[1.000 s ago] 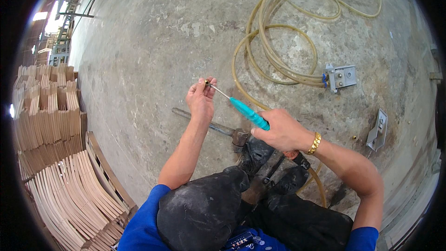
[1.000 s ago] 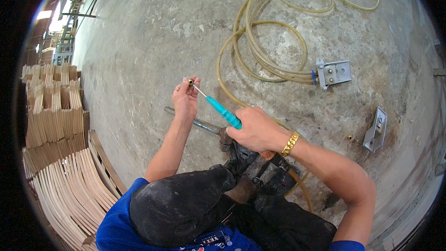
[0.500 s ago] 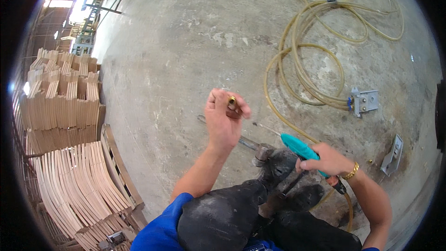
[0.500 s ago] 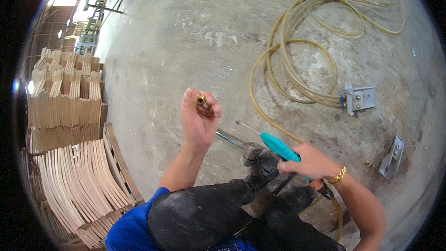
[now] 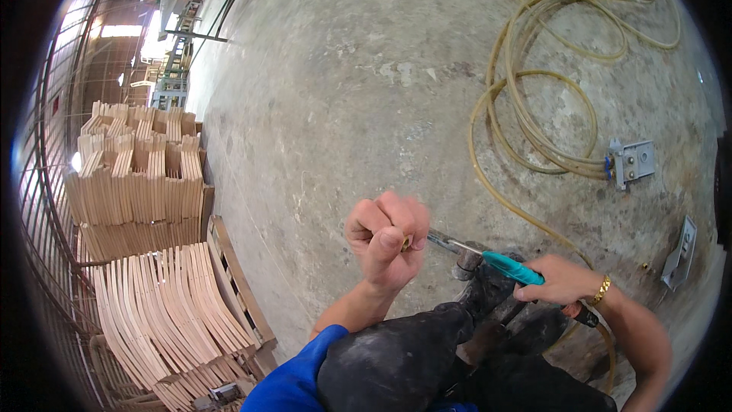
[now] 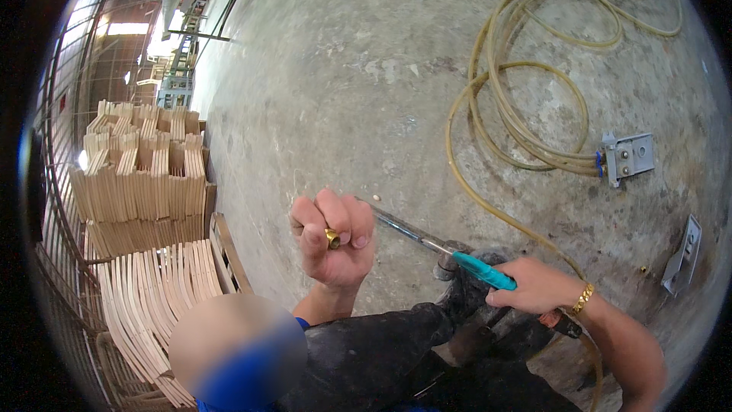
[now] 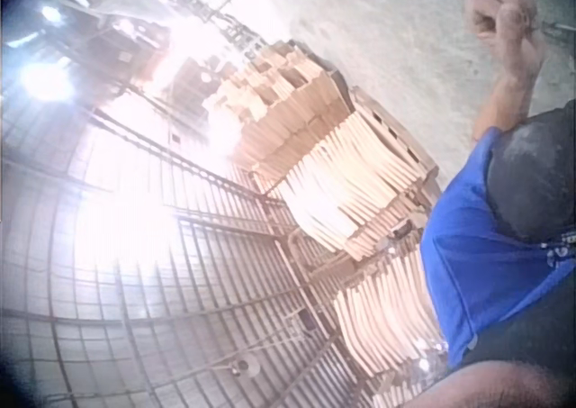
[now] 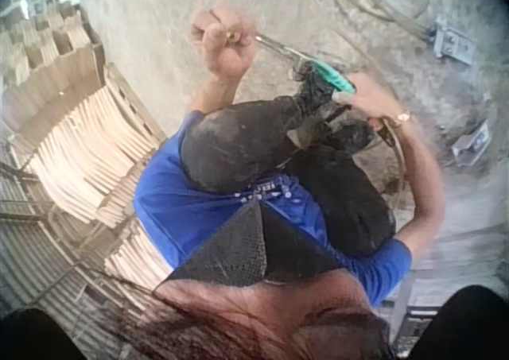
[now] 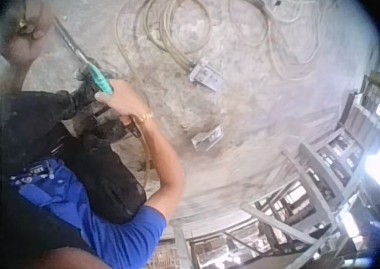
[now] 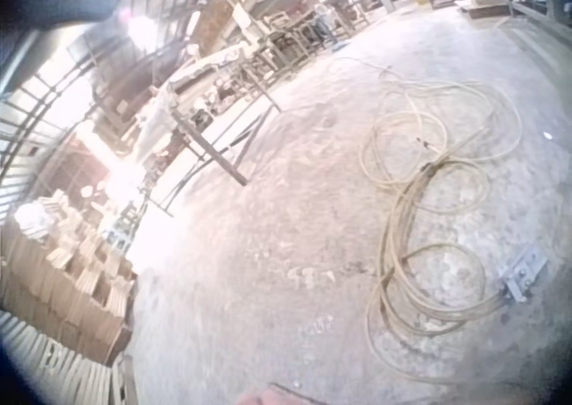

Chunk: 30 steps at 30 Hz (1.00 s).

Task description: The person assembles a metal bracket by inserting brass fittings and tightening them with a screwdriver and a wrench. They handle the metal bracket, brass fittings, and tools on a concrete floor in a workshop setting.

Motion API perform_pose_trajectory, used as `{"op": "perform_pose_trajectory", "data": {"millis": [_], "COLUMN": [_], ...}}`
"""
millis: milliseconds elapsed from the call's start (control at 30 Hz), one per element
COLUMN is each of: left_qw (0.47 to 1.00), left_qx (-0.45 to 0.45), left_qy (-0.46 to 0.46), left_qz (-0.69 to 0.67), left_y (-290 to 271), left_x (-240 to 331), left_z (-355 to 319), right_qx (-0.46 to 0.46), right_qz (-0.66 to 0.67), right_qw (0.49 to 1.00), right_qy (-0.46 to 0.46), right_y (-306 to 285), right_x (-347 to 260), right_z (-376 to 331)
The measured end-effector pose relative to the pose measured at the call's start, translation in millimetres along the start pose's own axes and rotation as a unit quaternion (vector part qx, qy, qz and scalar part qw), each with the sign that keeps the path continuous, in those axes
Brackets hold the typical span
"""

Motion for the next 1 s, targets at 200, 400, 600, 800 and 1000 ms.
{"op": "perform_pose_trajectory", "data": {"millis": [200,400,600,800,1000], "left_qw": [0.999,0.992,0.988,0.904,0.791], "left_qx": [-0.039,-0.063,-0.086,-0.167,-0.471], "left_qy": [0.008,-0.001,-0.068,-0.367,-0.274], "left_qz": [-0.037,-0.105,-0.111,0.143,0.278], "left_y": [4.6,7.5,20.1,51.5,153.2], "left_x": [-1.7,-3.4,-44.7,-162.2,-250.1], "left_z": [-0.7,1.7,2.5,0.3,12.2], "right_qx": [-0.02,-0.05,-0.084,-0.016,0.071], "right_qz": [-0.014,0.031,0.049,0.018,0.04], "right_qw": [1.0,0.997,0.992,1.0,0.996], "right_qy": [0.004,0.044,0.077,0.019,0.037], "right_y": [6.3,15.1,25.9,62.3,104.9], "right_x": [9.4,10.0,12.1,30.8,72.2], "right_z": [7.2,9.0,-6.1,-23.9,-42.9]}}
Point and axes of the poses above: each hand's wrist, its own z-axis towards the middle knuckle, its own y-axis out of the palm, x = y × z, the point moved 7 cm from there along z, towards the middle knuckle, and after that the axes turned 12 degrees about -x, right-handed, at the moved point
